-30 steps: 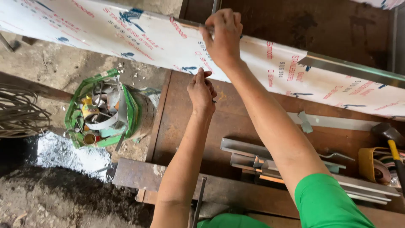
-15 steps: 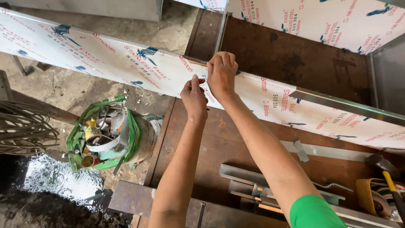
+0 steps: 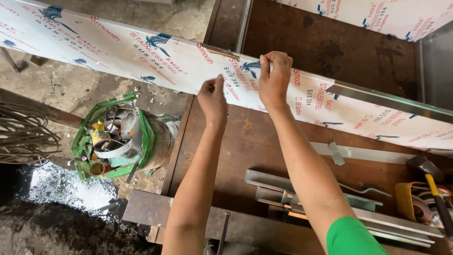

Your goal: Applying a thin adhesive or sealant strip to the edge of a stainless steel panel.

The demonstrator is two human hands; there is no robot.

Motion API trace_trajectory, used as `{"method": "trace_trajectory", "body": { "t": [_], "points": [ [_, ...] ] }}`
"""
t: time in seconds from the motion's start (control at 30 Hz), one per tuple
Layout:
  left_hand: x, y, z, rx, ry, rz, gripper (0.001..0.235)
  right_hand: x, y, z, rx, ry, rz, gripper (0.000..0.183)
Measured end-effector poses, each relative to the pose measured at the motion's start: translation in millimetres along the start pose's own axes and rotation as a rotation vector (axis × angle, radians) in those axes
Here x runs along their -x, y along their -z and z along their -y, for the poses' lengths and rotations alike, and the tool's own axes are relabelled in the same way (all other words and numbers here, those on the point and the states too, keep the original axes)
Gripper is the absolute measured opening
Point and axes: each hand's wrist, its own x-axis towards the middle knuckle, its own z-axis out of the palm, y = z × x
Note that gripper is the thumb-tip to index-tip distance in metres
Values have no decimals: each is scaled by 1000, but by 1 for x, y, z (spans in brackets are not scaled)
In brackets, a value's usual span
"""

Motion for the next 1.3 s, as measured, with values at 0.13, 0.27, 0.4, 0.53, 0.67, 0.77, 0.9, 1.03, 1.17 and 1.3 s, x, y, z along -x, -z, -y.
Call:
{"method": "trace_trajectory", "body": {
  "t": [0.13, 0.27, 0.4, 0.53, 0.67, 0.77, 0.9, 1.03, 1.17, 1.3],
  "points": [
    [-14, -34, -25, -468, -599, -65, 36, -13, 27, -9, -35, -44, 113, 12],
    [-38, -51, -37, -808, -980, -156, 29, -13, 37, -23, -137, -156, 204, 11],
    [-42, -53, -39, -913, -795, -119, 21, -12, 46, -17, -156, -172, 249, 12],
    [-56, -56, -45, -941, -948, -23, 22, -17, 50, -10, -200, -198, 277, 12],
    [-55, -69, -69, -758, -1007, 61, 22, -15, 49, -13, -186, -184, 271, 11],
    [-53, -61, -82, -599, -859, 125, 23, -17, 53, -14, -223, -235, 269, 13],
    [-52, -36, -67, -687, -933, 61, 20, -21, 38, -17, -214, -231, 260, 11],
    [-37, -19, -54, -744, -881, -20, 18, -38, 2, 4, -42, 42, 349, 9],
    [-39, -12, -47, -752, -1007, -63, 16, -45, -44, 7, 66, 211, 438, 12],
    [-41, -12, -54, -769, -964, -65, 17, -54, -41, 25, 185, 311, 483, 4]
  ]
}}
